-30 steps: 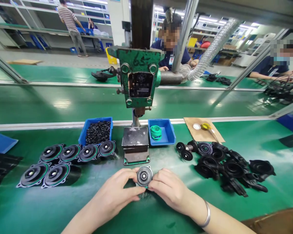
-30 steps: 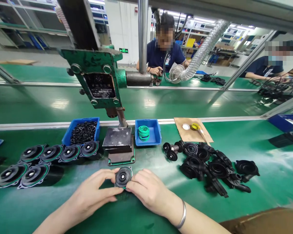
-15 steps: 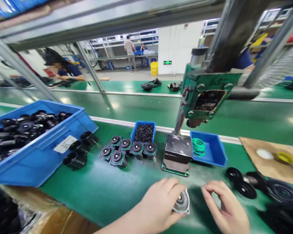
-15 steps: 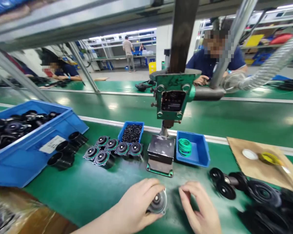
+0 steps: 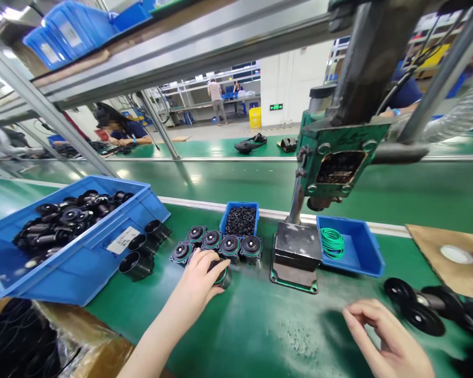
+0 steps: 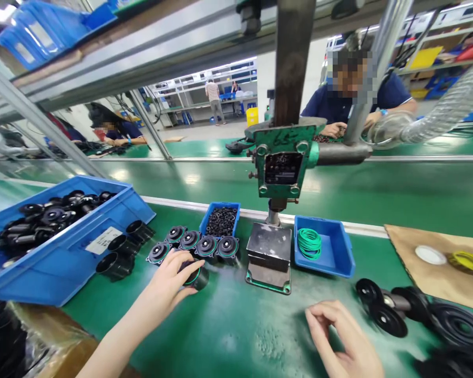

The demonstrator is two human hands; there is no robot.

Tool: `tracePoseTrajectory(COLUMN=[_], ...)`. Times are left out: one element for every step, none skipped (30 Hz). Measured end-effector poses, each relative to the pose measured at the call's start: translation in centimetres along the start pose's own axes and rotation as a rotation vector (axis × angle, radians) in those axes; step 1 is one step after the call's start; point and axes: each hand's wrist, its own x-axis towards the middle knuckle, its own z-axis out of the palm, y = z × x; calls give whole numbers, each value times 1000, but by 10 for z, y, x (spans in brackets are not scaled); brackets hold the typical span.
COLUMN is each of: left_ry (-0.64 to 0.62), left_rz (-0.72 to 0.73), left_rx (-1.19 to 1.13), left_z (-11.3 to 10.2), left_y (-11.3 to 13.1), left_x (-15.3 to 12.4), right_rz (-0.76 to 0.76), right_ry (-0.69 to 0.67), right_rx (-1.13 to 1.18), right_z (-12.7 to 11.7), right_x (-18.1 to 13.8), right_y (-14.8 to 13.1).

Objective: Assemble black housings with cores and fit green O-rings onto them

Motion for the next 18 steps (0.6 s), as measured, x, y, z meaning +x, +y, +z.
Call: tracePoseTrajectory(left_ry=[3,5,8,14,25,37,51,65,78,96,125,167,209,259,285,252,220,188], left_rz=[21,39,51,55,53,45,32,12,-13,-40,-77,-134,-217,-320,-451,-601,-674,-718], left_rx=[13,26,40,56,72,85,88,79,63,43,30,39,80,141,228,316,332,329], left_z=[1,3,5,8,11,13,14,14,11,6,-1,-9,-18,-27,-34,-41,-45,-45], left_y=[-2,-4,-4,-4,-2,1,4,6,7,5,-2,-12,-27,-46,-66,-87,-105,-119], left_x=[2,3,5,5,5,5,4,2,-1,-4,-7,-12,-18,-26,-35,-43,-52,-57], right_rz=[9,21,31,36,38,34,26,17,8,0,-10,-21,-31,-39,-45,-49,-49,-48], right_ry=[3,5,2,-5,-13,-22,-33,-43,-51,-54,-54,-52,-48,-47,-47,-50,-58,-65], right_rx=[-2,-4,-7,-8,-8,-4,3,10,12,8,-1,-12,-22,-25,-22,-14,-2,11], right_z=[0,0,0,0,1,2,2,2,2,2,1,0,0,0,0,1,2,2], right_x=[0,0,0,1,2,2,3,3,3,2,1,0,-1,-2,-2,-2,-1,1], right_y=[0,0,0,-1,-1,-2,-3,-4,-4,-4,-3,-1,1,3,5,6,5,4])
